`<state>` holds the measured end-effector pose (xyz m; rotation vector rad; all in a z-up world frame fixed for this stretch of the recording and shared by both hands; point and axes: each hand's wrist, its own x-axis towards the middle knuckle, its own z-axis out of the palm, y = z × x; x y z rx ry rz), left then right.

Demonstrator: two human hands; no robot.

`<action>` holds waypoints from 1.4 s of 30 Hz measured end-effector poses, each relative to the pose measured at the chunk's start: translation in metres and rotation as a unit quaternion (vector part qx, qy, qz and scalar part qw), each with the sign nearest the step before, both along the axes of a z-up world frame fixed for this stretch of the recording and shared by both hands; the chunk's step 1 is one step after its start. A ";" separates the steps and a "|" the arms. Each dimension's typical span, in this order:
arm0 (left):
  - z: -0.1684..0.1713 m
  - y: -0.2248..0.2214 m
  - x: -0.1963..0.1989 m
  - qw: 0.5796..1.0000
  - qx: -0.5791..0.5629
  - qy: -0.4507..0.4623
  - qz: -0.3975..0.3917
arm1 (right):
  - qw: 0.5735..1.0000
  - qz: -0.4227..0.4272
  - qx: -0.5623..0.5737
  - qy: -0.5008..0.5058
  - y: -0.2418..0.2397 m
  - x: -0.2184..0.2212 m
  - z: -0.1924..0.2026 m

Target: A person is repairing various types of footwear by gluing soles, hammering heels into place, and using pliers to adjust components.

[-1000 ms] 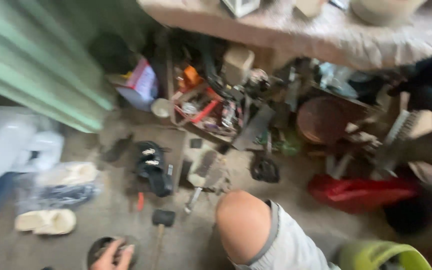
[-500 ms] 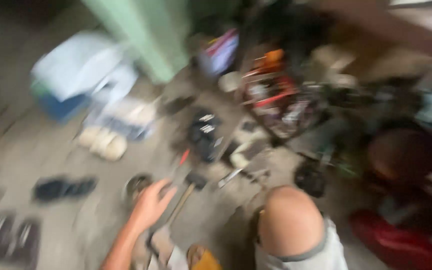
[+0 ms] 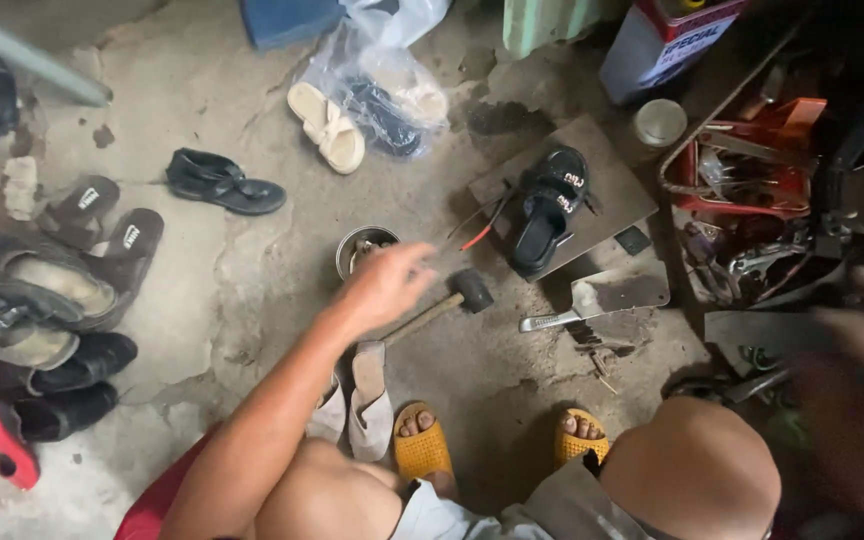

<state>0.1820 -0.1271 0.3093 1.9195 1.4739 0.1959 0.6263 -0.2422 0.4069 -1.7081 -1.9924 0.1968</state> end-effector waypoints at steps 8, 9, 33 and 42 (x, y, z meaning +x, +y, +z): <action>-0.016 -0.009 -0.114 0.971 0.098 0.051 0.213 | 0.932 0.345 0.018 -0.111 0.024 -0.155 0.025; -0.021 -0.016 -0.128 0.964 0.103 0.059 0.236 | 0.910 0.399 0.027 -0.114 0.029 -0.173 0.020; -0.098 -0.089 -0.179 0.863 -0.385 -0.032 0.326 | 0.861 0.383 -0.219 -0.254 0.036 -0.171 -0.125; -0.134 -0.099 -0.191 0.868 -0.351 -0.114 0.332 | 0.845 0.355 -0.296 -0.268 0.031 -0.159 -0.137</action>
